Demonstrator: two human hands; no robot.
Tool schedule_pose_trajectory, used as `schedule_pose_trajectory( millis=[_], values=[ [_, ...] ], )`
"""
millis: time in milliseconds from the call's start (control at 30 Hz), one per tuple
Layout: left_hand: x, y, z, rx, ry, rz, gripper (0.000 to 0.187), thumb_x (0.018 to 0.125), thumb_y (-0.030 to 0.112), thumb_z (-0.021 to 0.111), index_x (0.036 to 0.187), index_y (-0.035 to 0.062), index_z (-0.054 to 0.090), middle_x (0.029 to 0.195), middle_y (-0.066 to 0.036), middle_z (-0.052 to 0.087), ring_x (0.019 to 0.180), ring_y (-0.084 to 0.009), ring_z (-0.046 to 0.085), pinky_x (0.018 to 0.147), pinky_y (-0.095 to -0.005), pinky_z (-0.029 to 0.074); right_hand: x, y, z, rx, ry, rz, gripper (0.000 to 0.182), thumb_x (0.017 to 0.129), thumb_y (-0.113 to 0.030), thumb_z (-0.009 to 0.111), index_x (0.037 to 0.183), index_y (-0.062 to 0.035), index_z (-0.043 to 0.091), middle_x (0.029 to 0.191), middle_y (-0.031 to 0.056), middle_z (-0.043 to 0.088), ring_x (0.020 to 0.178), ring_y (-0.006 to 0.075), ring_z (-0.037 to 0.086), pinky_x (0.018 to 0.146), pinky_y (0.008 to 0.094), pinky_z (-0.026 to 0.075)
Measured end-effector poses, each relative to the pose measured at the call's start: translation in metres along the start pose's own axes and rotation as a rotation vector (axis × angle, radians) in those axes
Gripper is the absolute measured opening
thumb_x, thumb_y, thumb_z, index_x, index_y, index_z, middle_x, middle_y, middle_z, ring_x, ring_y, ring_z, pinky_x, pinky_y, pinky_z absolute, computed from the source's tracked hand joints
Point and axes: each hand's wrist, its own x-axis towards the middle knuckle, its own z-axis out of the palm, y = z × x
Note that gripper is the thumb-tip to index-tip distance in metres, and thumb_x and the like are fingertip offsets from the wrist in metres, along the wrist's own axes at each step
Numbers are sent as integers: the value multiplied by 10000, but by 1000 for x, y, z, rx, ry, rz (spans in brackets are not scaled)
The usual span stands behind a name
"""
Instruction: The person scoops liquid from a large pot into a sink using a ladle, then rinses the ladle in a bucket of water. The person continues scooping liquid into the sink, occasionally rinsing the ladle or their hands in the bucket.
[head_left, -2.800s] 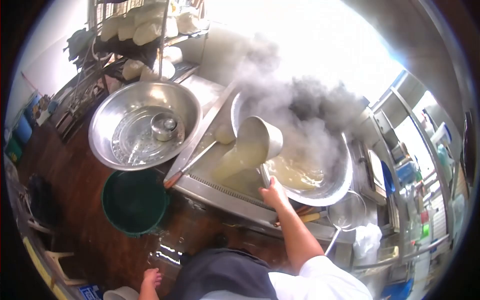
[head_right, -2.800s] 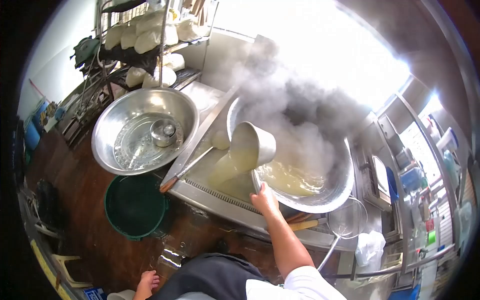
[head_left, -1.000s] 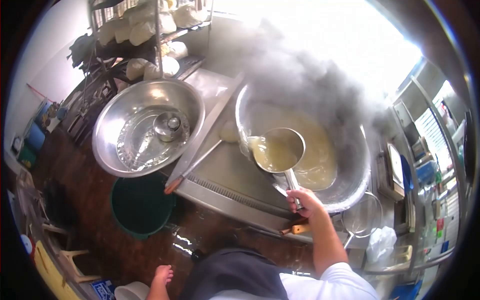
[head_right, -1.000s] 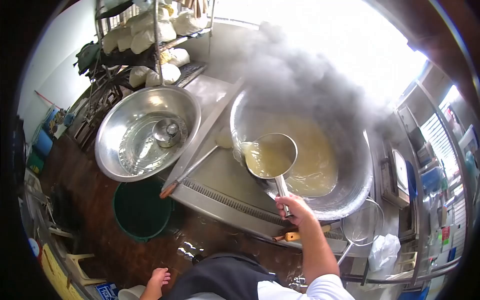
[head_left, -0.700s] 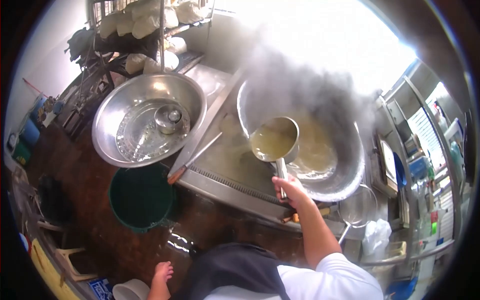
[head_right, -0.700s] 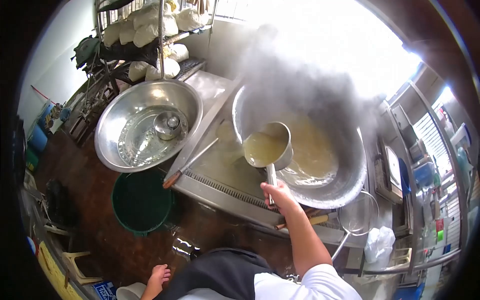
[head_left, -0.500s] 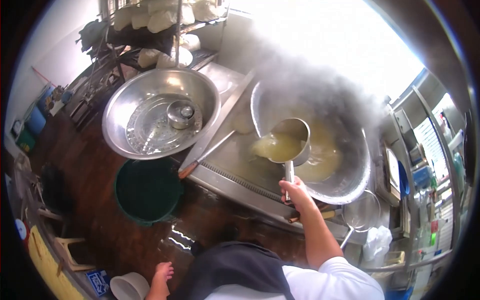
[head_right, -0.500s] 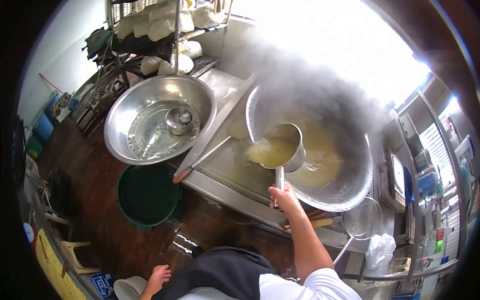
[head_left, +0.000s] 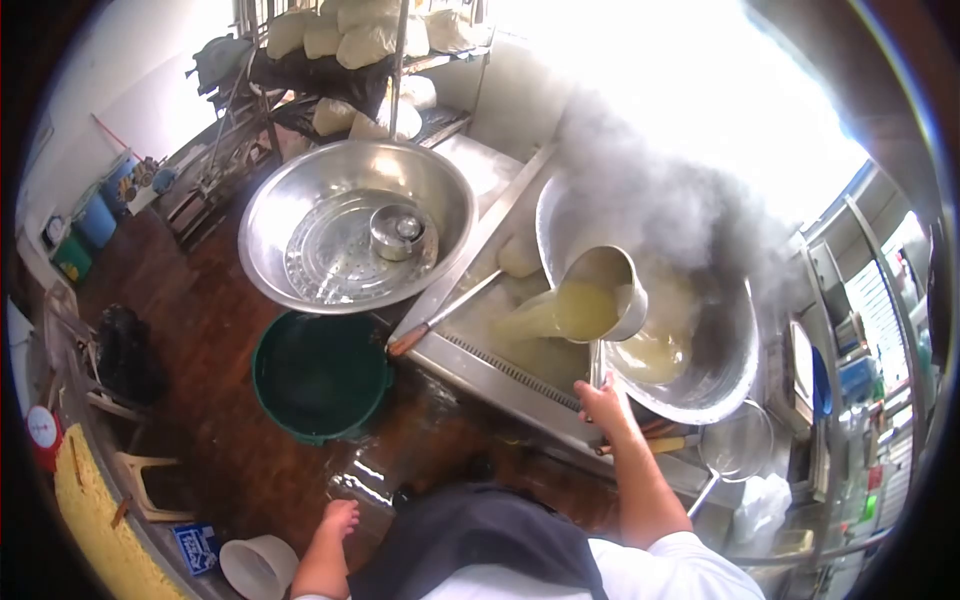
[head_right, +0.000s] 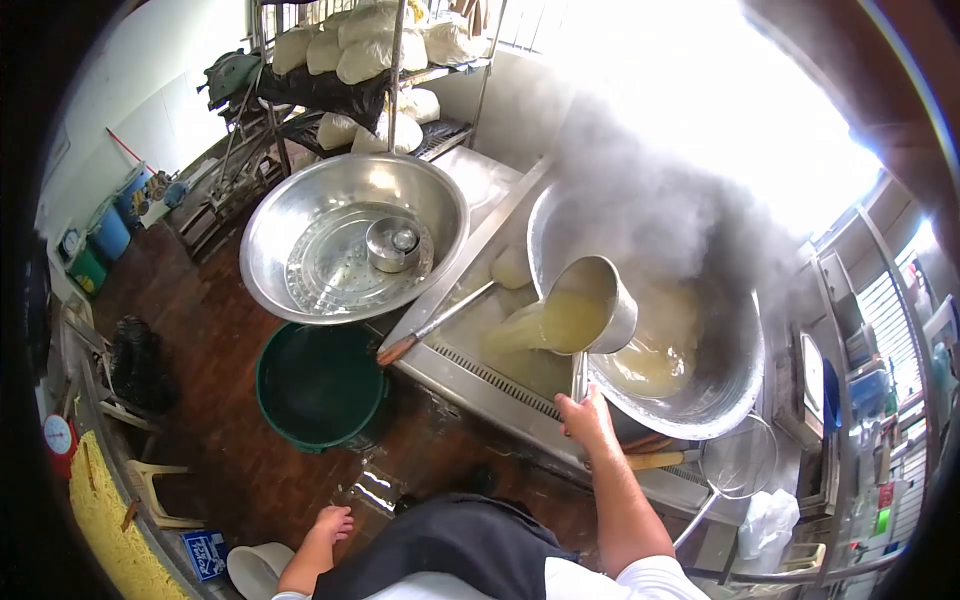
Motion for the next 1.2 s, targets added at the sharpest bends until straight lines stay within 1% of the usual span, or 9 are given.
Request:
schedule_pose_trajectory(
  millis=[167,233,367,467,633,700,1033,1067,1200],
  values=[
    [8,-2,1,3,-10,-10,310,863,293,594,1108,110,541,938,-84,617,760,-199,571,670,-401,471,-9,0,7,-183,77,-90,365,772,-235,643,1011,-10,484,642,122,590,493,203,586,546,350,479],
    [17,-16,-4,27,-31,-9,312,859,293,598,1107,112,546,927,-85,621,753,-205,577,671,-415,476,5,22,10,-317,160,-151,411,761,-246,662,1049,-13,485,814,206,636,788,361,633,708,421,487],
    [22,-32,-14,-19,-68,-58,282,851,276,601,1068,102,553,905,-82,622,716,-221,582,651,-428,480,9,27,4,-308,188,-198,563,756,-285,664,1250,-82,486,1023,233,620,974,393,583,828,424,464],
    [12,-34,-17,1,-76,-90,279,866,267,577,1075,89,526,909,-89,600,666,-214,553,608,-410,470,9,23,-3,-554,269,-314,549,779,-312,637,1264,-108,478,1049,195,624,982,380,583,835,440,463],
    [10,-14,-10,-23,-45,-121,292,879,250,555,1097,61,509,892,-102,589,611,-202,527,583,-392,472,23,9,-22,-476,266,-387,464,805,-306,609,1225,-147,491,1004,162,636,904,383,602,783,473,470],
    [-3,6,-6,89,-10,-58,212,876,253,556,1029,111,521,761,-65,580,608,-199,546,486,-369,420,39,6,-39,-412,303,-408,442,800,-314,613,1204,-175,502,962,172,637,876,392,604,751,474,477],
    [-66,109,34,119,125,41,189,862,207,548,1019,105,572,752,-27,578,545,-119,512,440,-266,394,208,164,-207,-438,546,49,302,702,-219,639,961,-64,633,907,185,662,847,345,646,742,425,500],
    [-69,114,35,198,129,38,260,873,244,533,1098,115,552,864,-42,605,681,-158,567,542,-303,449,210,162,-225,-432,607,119,275,702,-202,623,929,-49,637,886,196,662,826,355,647,743,434,506],
    [-82,124,53,198,145,45,258,860,233,545,1083,105,562,841,-17,611,691,-130,567,573,-301,456,233,176,-281,-744,560,473,320,797,-174,537,1095,-64,577,1076,189,630,1028,347,600,880,441,472]
  ],
)
